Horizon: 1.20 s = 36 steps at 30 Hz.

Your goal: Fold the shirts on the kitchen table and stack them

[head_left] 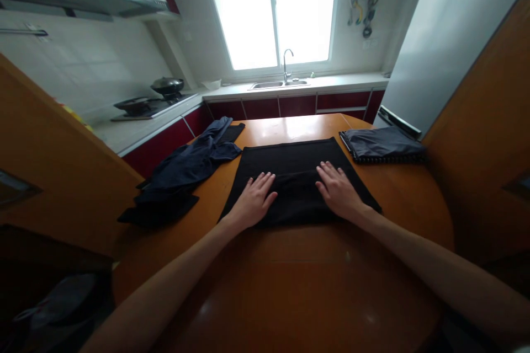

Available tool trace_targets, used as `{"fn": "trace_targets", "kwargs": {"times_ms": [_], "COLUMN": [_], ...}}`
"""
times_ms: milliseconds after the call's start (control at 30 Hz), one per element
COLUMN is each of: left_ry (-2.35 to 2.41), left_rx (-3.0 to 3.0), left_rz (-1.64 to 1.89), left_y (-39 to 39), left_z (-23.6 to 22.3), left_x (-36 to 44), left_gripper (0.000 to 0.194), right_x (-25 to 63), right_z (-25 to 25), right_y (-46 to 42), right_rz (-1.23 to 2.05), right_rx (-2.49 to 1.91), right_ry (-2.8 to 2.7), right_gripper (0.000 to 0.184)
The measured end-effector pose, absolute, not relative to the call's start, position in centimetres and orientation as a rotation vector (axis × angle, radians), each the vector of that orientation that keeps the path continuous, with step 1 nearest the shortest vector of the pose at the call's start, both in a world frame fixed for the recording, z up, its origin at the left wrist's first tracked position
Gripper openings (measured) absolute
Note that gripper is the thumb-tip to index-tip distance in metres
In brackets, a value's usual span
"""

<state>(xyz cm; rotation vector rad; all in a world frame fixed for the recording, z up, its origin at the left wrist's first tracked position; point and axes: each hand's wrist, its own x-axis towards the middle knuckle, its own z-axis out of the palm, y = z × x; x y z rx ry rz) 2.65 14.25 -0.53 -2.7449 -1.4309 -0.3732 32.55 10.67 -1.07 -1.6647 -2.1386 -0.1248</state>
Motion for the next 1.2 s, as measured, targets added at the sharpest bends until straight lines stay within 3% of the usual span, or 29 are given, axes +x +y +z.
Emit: {"fn": "trace_targets", "kwargs": {"times_ms": [167, 433, 600, 733, 867, 1200], "left_ry": [-1.273, -1.203, -1.485, -1.858, -2.038, -2.09], "left_rx": [-2.895, -2.862, -2.721, -2.506, -2.593, -2.648], "left_rz": [-0.2, -0.21, -0.58, -0.895, -0.956, -0.964], "left_y": [11.3, 8.7, 6.0, 4.7, 3.9, 5.0], "left_z": [-1.9, -2.2, -2.0, -1.1, -0.5, -0.7], "left_x": [3.8, -2.4, -7.9, -10.4, -9.4, -9.0], "left_gripper": [0.065, 0.064, 0.063, 0.048, 0.039, 0.025], "right_x": [31.0, 40.0, 45.3, 45.9, 44.1, 44.3], "right_z": [-2.2, -3.9, -4.3, -3.0, -2.7, -3.6], "right_y": [7.9, 5.5, 2.9, 0.7, 0.0, 1.3], "right_rz": [0.078, 0.038, -0.02, 0.073, 0.336, 0.458], "right_rx": [-1.481, -1.725, -1.823, -1.769, -1.77, -1.882], "right_ry": [-2.405, -2.278, -1.835, -1.632, -1.673, -1.662], "right_gripper": [0.064, 0.067, 0.06, 0.042, 0.034, 0.033]}}
